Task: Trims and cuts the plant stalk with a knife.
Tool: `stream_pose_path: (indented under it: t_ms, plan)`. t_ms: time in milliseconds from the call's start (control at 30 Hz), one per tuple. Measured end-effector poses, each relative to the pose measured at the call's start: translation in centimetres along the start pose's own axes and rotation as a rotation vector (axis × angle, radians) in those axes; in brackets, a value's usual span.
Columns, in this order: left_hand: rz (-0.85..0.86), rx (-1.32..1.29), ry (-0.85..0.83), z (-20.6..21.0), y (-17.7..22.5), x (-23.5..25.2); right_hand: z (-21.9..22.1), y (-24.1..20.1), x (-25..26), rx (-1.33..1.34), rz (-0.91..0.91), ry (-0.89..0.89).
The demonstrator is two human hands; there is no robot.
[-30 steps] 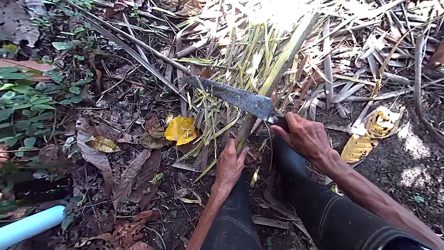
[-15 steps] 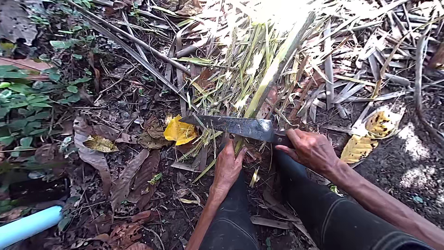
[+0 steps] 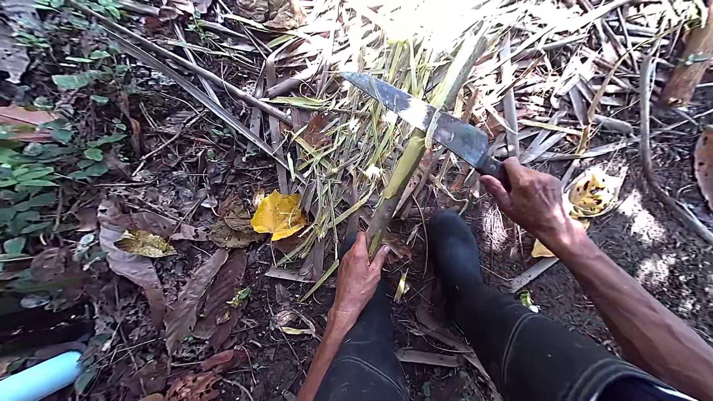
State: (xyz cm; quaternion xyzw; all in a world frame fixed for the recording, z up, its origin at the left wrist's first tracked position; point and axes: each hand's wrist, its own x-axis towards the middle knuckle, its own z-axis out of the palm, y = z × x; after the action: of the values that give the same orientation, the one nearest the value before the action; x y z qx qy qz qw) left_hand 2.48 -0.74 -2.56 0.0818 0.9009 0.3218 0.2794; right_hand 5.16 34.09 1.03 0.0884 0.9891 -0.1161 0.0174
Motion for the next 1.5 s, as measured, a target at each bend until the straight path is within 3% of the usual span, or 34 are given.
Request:
stream_pose_path:
  t_ms: [200, 300, 367, 500, 700, 967, 1167, 1367, 1500]
  plan:
    - [0.020, -0.018, 0.019, 0.0, -0.2, 0.0, -0.2, 0.0, -0.1, -0.055, -0.199, -0.021]
    - [0.004, -0.015, -0.011, -0.2, 0.2, 0.0, -0.3, 2.4, -0.7, -0.012, -0.061, -0.006]
    - [0.001, -0.017, -0.021, -0.2, 0.2, 0.3, -0.4, 1.5, -0.2, 0.003, -0.007, 0.004]
    - [-0.011, -0.033, -0.015, 0.0, -0.6, -0.4, -0.5, 0.0, 0.2, -0.048, -0.015, -0.001]
    - [-0.003, -0.017, 0.000, 0.1, -0.4, -0.3, -0.2, 1.5, 0.3, 0.060, -0.046, -0.044]
    - [-0.003, -0.044, -0.007, 0.2, -0.6, -0.6, -1.5, 0.7, 0.0, -0.061, -0.074, -0.012]
    - [-0.002, -0.023, -0.004, 0.0, -0.5, -0.5, -0.9, 0.1, -0.4, 0.121, -0.018, -0.101]
    - [0.026, -0.032, 0.014, 0.0, -0.5, -0.3, -1.1, -0.5, -1.5, -0.106, -0.306, -0.080]
    - [0.021, -0.016, 0.007, -0.1, -0.1, -0.3, -1.8, 4.4, -0.1, -0.029, -0.070, -0.020]
